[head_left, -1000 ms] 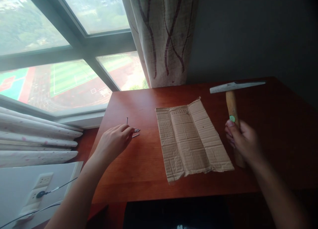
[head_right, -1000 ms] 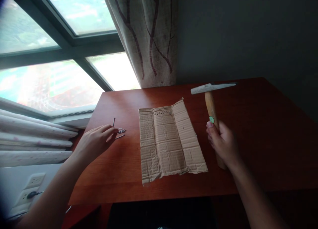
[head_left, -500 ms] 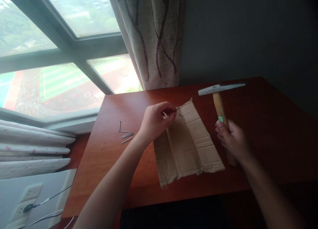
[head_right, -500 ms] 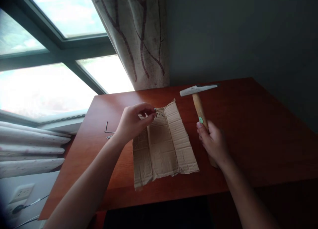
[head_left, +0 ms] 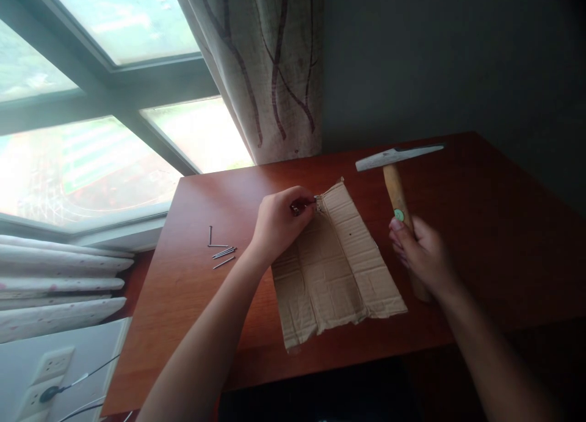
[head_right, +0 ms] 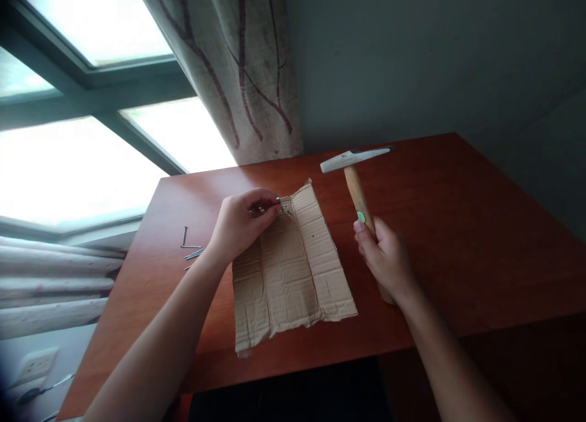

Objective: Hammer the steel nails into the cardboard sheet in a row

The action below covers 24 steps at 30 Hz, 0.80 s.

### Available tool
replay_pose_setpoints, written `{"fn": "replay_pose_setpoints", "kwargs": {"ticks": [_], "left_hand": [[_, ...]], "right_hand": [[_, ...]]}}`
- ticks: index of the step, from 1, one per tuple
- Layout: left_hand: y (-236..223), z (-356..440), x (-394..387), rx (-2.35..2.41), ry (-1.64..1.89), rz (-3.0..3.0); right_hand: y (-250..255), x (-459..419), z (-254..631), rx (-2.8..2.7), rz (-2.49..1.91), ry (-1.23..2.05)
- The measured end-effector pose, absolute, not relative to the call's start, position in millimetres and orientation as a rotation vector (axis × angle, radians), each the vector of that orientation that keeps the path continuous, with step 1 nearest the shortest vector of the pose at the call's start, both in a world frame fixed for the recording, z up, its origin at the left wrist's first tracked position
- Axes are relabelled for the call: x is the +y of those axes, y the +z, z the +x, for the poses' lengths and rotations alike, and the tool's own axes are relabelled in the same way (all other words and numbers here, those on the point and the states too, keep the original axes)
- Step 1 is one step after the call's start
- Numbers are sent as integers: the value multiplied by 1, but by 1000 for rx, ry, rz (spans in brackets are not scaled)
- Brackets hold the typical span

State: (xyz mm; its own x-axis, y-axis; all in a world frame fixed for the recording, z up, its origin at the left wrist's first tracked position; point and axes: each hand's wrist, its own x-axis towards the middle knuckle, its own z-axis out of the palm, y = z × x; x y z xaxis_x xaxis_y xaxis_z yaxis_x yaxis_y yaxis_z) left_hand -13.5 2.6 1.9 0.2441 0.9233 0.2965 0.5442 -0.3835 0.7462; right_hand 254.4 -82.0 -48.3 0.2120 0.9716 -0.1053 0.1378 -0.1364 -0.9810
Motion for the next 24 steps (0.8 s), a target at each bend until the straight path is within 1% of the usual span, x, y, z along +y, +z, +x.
{"fn": "replay_pose_setpoints", "kwargs": {"ticks": [8,16,24], "left_hand": [[4,-13,2,1327,990,2045],[2,-10,1,1356,988,2048],[2,-10,-1,1393,955,2047]], "right_hand": [[-47,-82,254,-1185,-1505,987],[-46,-83,247,-1039,-1456,1149],[-46,-82,248,-1007,-1472,1160]]}}
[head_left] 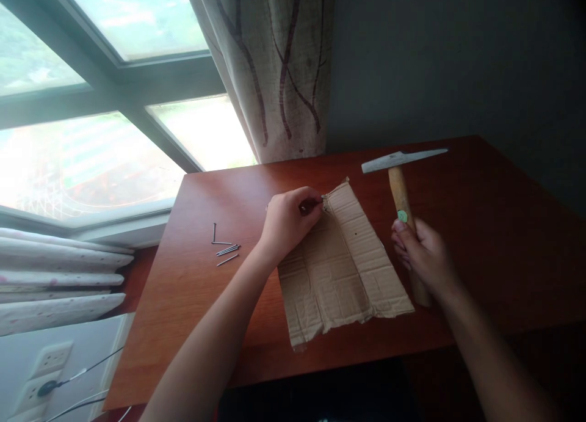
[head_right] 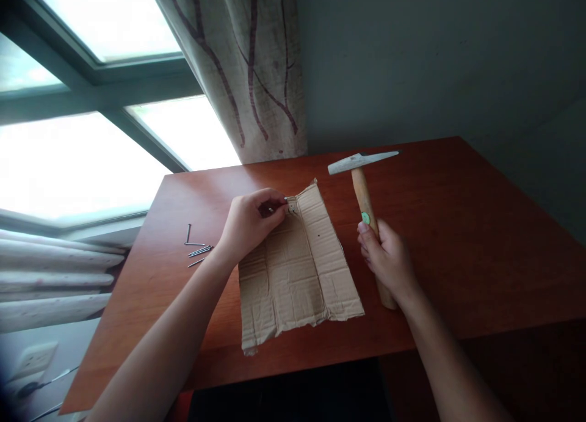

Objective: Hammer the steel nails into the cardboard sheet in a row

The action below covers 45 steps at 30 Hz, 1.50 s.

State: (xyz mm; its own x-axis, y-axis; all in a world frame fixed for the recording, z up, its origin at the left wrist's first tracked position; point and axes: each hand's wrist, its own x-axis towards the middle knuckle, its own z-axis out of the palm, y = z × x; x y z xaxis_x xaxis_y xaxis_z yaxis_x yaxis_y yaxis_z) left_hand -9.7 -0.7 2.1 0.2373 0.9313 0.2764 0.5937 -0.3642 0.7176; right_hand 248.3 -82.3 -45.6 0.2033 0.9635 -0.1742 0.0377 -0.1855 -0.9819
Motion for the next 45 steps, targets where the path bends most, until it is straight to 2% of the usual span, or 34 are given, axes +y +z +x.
{"fn": "replay_pose_setpoints", "kwargs": {"ticks": [8,18,23,29,45], "left_hand": [[1,-10,0,1392,945,2057],[-1,-9,2,1391,943,2081],[-2,-9,1,1378,954,2076],[1,-9,1,1366,954,2079],[2,-9,1,1384,927,2095]], "right_hand": [[-38,-84,252,-1144,-1526,1090],[46,-77,280,-1884,-1632,1045],[71,-65,274,-2083,-1679,860],[79,-56,270,-2192,-1713,742],[73,-58,271,-2115,-1713,873]]}}
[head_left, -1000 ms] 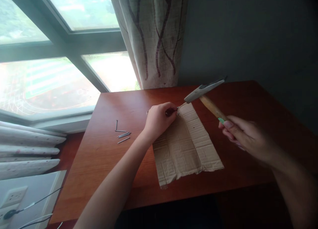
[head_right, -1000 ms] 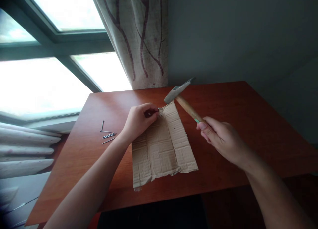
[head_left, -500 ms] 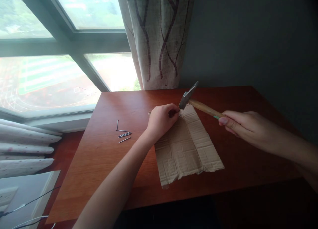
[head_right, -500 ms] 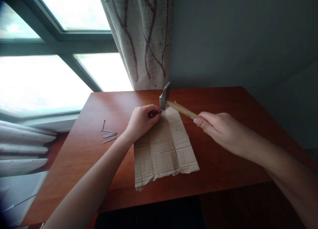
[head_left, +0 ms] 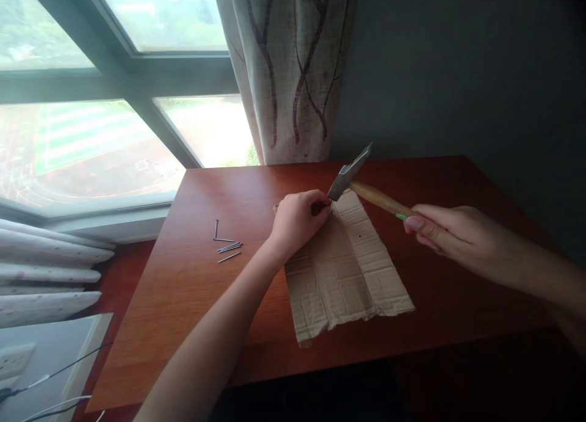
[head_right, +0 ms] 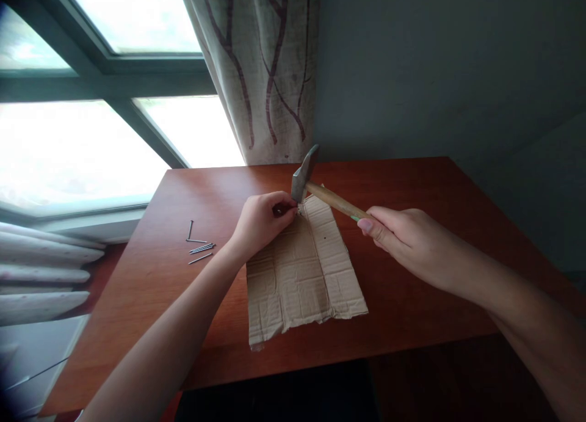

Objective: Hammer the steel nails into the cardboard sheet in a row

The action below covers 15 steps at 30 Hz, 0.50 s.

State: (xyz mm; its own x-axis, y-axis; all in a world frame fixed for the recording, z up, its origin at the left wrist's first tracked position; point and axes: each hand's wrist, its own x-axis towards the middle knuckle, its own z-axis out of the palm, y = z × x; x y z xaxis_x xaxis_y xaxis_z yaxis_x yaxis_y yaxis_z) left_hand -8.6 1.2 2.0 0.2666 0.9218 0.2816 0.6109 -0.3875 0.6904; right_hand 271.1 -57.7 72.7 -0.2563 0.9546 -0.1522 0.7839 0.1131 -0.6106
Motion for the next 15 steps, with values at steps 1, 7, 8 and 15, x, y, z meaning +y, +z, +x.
{"fn": "replay_pose_setpoints", "kwargs": {"ticks": [1,7,8,15], "left_hand": [[2,-9,1,1388,918,2096],[5,-9,2,1374,876,2131],[7,-10,2,1361,862,2146],[22,-27,-23,1368,797,2350]], "right_hand": [[73,-58,270,-2130,-1711,867],[70,-61,278,-2054,-1719,962],[69,-63,281,-2027,-1731,978],[62,-69,290,-1886,-1786,1017]]}}
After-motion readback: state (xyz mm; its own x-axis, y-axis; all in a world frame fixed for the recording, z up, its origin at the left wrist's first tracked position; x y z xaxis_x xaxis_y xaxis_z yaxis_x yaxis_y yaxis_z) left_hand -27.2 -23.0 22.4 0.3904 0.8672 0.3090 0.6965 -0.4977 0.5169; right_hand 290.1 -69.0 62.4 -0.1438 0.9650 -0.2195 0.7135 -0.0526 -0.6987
